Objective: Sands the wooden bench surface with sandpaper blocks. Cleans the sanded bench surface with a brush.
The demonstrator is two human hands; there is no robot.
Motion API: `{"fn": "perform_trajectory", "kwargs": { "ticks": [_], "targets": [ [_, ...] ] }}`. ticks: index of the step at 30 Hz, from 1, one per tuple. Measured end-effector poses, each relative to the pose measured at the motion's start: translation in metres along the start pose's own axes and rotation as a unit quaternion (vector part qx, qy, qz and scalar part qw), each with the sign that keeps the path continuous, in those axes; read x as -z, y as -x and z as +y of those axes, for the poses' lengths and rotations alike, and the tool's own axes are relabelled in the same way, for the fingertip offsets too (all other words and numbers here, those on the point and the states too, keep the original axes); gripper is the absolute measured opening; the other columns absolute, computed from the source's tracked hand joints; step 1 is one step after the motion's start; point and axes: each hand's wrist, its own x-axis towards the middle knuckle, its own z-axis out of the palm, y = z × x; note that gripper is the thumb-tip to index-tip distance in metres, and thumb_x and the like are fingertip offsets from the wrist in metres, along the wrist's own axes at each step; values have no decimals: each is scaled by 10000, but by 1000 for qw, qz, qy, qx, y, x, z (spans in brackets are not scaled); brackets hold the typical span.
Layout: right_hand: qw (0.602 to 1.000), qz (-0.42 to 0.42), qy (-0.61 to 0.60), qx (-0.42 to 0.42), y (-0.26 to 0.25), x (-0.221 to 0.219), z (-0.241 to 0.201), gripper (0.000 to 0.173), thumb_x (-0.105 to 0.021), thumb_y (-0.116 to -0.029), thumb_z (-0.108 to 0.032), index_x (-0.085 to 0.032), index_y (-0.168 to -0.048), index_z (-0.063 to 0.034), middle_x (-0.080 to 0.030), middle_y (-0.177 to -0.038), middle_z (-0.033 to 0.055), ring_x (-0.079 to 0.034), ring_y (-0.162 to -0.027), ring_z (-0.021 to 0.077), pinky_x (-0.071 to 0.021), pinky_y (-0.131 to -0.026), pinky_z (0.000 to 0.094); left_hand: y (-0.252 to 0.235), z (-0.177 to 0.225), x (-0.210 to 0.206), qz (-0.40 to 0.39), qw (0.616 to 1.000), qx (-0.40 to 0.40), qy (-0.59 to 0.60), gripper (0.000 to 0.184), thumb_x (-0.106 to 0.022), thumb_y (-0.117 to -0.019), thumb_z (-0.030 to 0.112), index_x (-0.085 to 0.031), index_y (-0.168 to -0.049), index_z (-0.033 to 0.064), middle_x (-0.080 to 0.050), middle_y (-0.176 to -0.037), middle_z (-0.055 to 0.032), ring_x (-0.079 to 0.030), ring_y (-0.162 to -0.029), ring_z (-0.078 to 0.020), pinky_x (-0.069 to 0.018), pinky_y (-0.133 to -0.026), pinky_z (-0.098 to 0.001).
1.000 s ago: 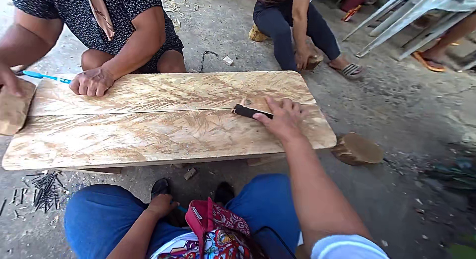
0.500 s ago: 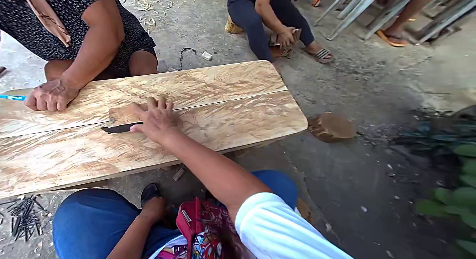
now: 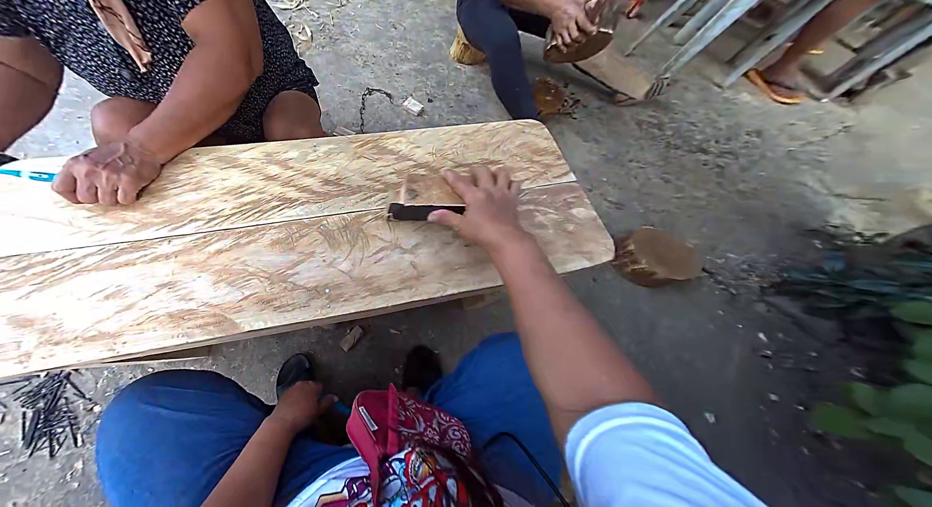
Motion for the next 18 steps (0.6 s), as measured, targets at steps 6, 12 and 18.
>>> {"fn": "perform_trajectory", "kwargs": {
  "ticks": [6, 12, 18],
  "targets": [
    [990, -54, -23, 131, -12, -40, -158, 766, -665, -879, -681, -522, -1516, -281, -579, -1438, 153, -485, -1354, 396, -349, -1061, 660, -3, 14, 3, -18, 999, 4, -42, 568, -450, -1083, 465, -640, -1233, -49, -623, -1313, -276, -572, -1292, -412, -428, -1085, -589],
    [997, -28, -30, 69, -2, -7, -67, 693, -686, -918, -576, -545, -1507, -239, -596, -1420, 186, -504, -1342, 429, -354, -1035, 698, -11, 17, 6, -6, 999, -5, -43, 564, -465, -1083, 451, -644, -1221, -66, -629, -1292, -290, -575, -1279, -428, -422, -1089, -591],
    [991, -16, 26, -132, 15, 43, 116, 759, -655, -936, -594, -460, -1561, -209, -494, -1509, 249, -383, -1424, 527, -240, -1035, 835, -11, 8, 1, -9, 999, 8, -34, 555, -466, -1085, 441, -645, -1213, -68, -628, -1293, -289, -575, -1277, -422, -417, -1091, -582]
  ]
}}
